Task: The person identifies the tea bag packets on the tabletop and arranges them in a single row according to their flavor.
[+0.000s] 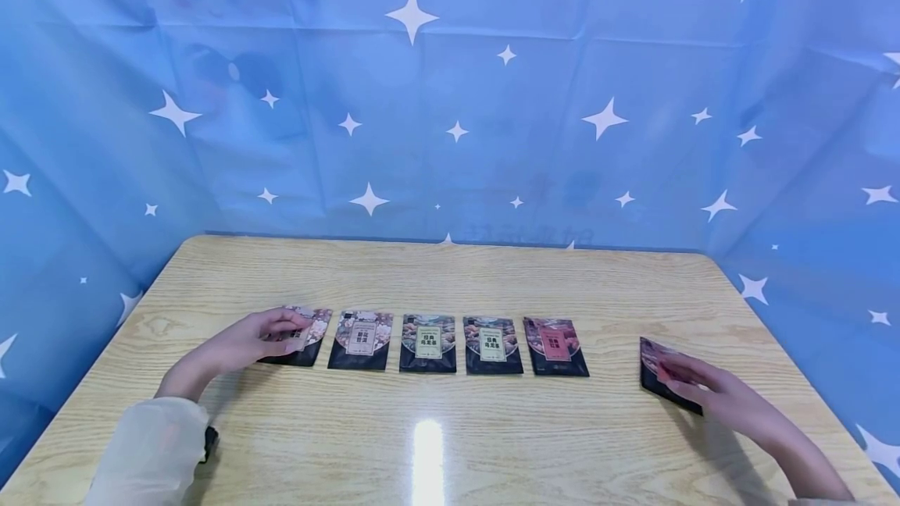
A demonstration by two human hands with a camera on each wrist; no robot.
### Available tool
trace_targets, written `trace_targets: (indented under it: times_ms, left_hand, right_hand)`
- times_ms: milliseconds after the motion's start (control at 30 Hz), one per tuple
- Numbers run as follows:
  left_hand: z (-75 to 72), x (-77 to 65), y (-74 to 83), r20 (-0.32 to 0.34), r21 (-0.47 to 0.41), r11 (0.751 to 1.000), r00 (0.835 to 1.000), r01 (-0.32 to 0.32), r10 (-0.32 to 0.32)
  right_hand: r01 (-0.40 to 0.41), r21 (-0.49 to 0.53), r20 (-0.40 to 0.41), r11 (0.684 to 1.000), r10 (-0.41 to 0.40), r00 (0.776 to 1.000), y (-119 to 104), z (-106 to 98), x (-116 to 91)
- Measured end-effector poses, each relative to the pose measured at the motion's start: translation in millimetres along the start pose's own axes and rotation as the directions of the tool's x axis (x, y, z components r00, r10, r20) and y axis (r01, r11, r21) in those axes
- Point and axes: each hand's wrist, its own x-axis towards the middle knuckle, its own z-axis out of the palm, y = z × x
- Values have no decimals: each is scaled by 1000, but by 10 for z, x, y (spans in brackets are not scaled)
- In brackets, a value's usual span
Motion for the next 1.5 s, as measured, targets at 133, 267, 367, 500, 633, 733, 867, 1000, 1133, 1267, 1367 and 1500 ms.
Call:
trace_targets:
  times_ms: [133, 267, 367, 500, 633, 733, 867, 1000, 1133, 1267, 1367, 1500]
  left_hand:
    - [3, 3, 10, 2, 6, 1000, 1000, -4, 4]
    - [4, 5, 13, 4, -3, 1000, 1000, 4, -4]
    - [1, 3, 11, 2, -16, 1000, 1000, 19, -19]
    - [-4, 3, 8, -4, -21, 999, 999, 32, -32]
    - [-7, 0, 8, -3, -18, 999, 999, 32, -32]
    - [-7, 1, 2, -1, -17, 999, 1000, 30, -30]
    - [-4, 6, -6, -4, -10, 999, 1000, 30, -30]
    - [-4, 7, -8, -8, -7, 1000, 1000, 30, -30]
    - [-3, 4, -13, -8, -10, 1000, 1000, 27, -27]
    - [7, 8, -16, -7, 5, 1000, 1000, 11, -11]
    - [16, 12, -18, -15, 20, 1000, 1000, 9, -9]
    - [24, 12, -18, -28, 27, 999, 999, 25, -25]
  right_hand:
    - [30, -18, -20, 999, -31, 999, -55, 33, 88]
    - [64, -7, -21, 998, -64, 998, -111, 60, 155]
    - [86, -4, -12, 996, -87, 996, -151, 76, 197]
    - [99, -23, -7, 995, -99, 995, -198, 103, 252]
    - [96, -36, 0, 995, -96, 995, -235, 142, 311]
    - [102, -36, 10, 994, -102, 995, -256, 162, 350]
    - [123, -29, 26, 992, -122, 992, -274, 171, 384]
    - [143, -33, 32, 989, -142, 989, -287, 173, 409]
    - [155, -29, 41, 987, -154, 987, -297, 167, 425]
    - [170, -35, 49, 985, -168, 984, -297, 163, 437]
    - [175, -38, 46, 984, -173, 984, -292, 166, 445]
    - [172, -35, 45, 985, -170, 984, -288, 168, 453]
